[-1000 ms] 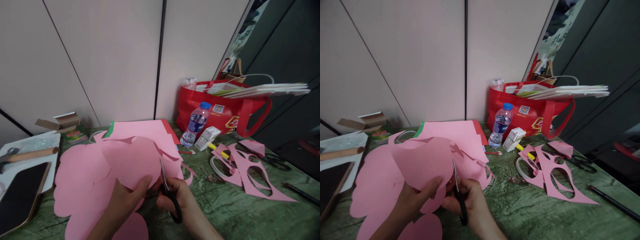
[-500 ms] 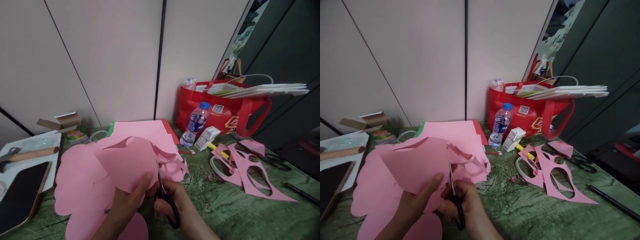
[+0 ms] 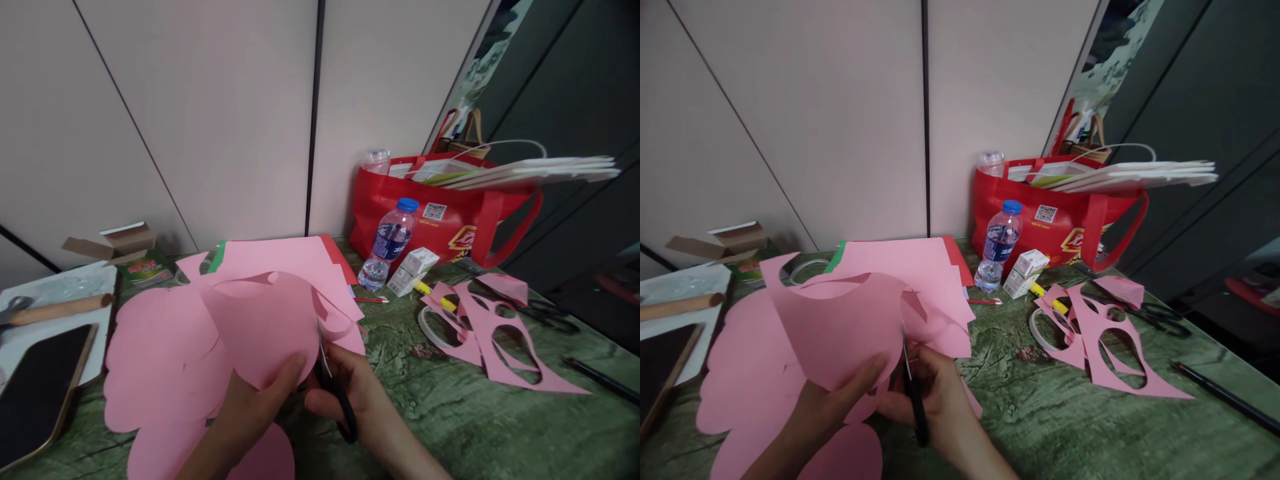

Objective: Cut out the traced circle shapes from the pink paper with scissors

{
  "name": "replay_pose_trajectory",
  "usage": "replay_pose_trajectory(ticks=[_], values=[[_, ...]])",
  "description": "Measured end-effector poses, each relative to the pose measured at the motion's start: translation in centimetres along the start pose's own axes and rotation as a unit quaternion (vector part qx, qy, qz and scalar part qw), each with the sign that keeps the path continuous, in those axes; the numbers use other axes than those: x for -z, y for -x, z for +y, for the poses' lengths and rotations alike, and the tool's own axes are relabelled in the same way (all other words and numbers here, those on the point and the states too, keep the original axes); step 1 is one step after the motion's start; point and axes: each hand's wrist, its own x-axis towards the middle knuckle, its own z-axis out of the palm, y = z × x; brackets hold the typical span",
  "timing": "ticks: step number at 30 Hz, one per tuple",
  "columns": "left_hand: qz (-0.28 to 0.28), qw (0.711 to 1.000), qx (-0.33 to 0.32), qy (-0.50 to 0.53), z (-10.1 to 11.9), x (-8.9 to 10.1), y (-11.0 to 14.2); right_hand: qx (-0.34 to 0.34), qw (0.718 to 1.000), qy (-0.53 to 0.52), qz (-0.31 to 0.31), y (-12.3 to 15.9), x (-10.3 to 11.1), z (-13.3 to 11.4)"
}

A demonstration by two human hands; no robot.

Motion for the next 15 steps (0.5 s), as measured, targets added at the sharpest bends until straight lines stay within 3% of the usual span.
replay_pose_trajectory(ticks=[15], values=[[-0.012, 0.999, -0.015, -0.034, -0.52, 0.52, -0.36, -0.009, 1.0, 0.008, -0.01, 0.0, -0.03, 0.2]])
